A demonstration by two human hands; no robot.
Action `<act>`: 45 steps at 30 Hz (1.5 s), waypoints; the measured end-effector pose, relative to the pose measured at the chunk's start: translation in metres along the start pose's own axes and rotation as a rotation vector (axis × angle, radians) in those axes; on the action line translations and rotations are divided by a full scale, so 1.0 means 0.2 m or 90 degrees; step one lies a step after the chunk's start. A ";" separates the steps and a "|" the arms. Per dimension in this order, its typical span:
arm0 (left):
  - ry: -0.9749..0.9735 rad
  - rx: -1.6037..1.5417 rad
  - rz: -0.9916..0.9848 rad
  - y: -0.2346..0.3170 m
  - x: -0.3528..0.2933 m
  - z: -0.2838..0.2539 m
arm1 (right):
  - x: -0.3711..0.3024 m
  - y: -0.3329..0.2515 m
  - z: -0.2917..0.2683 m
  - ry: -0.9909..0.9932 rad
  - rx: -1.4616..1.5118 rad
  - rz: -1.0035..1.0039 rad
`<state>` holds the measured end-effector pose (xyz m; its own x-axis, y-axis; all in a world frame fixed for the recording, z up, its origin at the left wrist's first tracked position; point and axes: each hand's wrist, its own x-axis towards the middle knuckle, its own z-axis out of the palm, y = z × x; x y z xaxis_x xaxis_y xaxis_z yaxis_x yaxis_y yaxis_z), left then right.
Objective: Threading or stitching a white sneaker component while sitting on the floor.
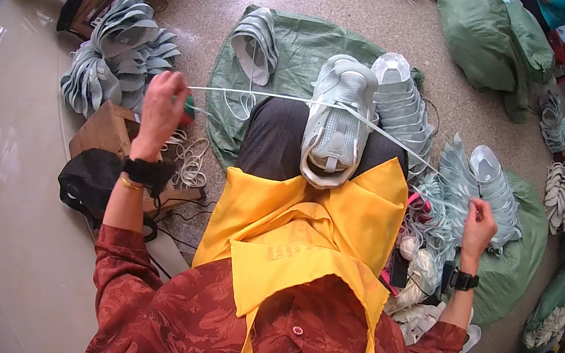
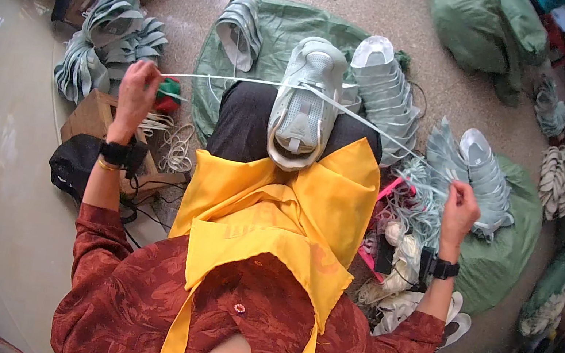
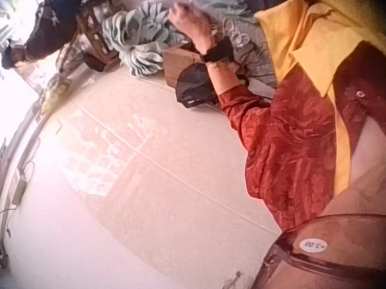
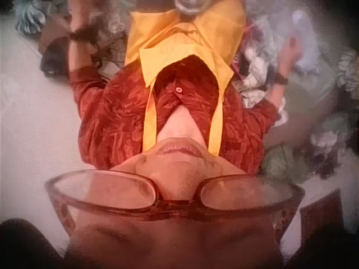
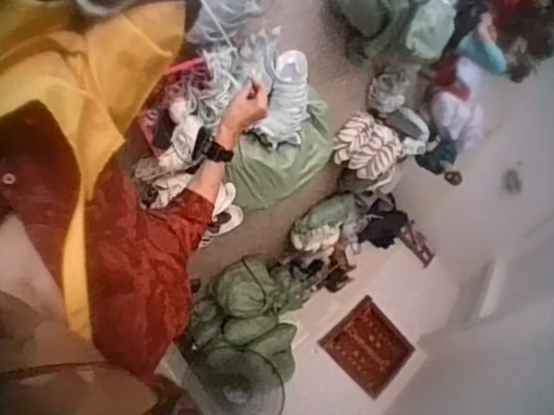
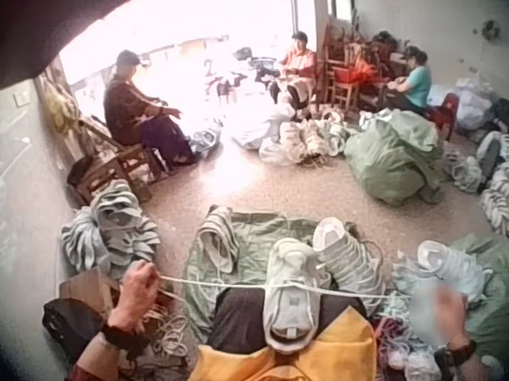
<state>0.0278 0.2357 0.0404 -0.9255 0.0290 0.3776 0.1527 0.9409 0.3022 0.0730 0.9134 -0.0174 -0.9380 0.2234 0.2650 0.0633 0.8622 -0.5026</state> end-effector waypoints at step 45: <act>-0.306 -0.371 -0.471 -0.20 0.04 0.12 | -0.02 0.03 0.14 -0.162 0.622 0.356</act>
<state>0.0058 0.2066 0.0109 -0.8765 -0.2345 -0.4205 -0.4807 0.4754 0.7368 0.0675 0.9051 -0.0451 -0.9106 0.2691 -0.3137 0.3055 -0.0727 -0.9494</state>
